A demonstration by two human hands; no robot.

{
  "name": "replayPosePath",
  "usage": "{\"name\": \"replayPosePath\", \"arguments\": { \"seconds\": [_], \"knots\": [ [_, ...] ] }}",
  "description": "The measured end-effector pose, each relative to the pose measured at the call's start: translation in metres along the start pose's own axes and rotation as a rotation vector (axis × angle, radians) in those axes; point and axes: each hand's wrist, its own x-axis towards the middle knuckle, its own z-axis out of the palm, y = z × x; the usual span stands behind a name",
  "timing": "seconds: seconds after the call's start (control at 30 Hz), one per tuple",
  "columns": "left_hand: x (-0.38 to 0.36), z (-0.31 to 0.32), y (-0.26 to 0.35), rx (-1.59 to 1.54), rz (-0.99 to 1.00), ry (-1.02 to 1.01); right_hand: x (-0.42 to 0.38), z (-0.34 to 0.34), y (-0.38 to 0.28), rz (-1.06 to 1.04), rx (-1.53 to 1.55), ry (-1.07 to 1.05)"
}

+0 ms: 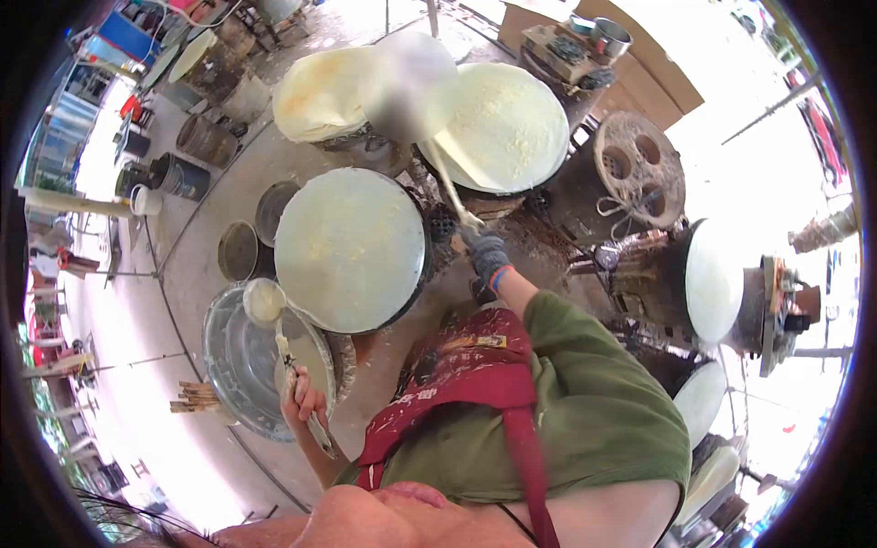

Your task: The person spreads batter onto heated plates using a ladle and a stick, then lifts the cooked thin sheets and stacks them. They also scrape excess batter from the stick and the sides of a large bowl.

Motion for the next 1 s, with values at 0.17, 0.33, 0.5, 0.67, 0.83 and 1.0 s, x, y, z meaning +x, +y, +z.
{"name": "replayPosePath", "arguments": {
  "seconds": [0.17, 0.33, 0.5, 0.67, 0.83, 1.0],
  "knots": [
    [-0.033, 0.013, -0.023, -0.137, 0.094, 0.165, 0.073, 0.046, -0.112, -0.516, -0.996, 0.123],
    [-0.056, 0.061, -0.047, -0.082, 0.203, 0.343, 0.172, 0.064, -0.139, -0.664, -1.066, 0.222],
    [-0.064, 0.087, -0.064, -0.233, 0.253, 0.316, 0.197, 0.054, -0.150, -0.487, -1.063, 0.103],
    [-0.058, 0.082, -0.069, -0.377, 0.259, 0.174, 0.194, -0.028, -0.197, -0.772, -0.962, 0.090],
    [-0.041, 0.062, -0.055, -0.436, 0.180, 0.207, 0.215, -0.149, -0.232, -0.955, -0.982, 0.130],
    [-0.024, 0.046, -0.035, -0.417, 0.122, 0.095, 0.171, -0.189, -0.333, -0.897, -1.175, 0.115]
  ]
}}
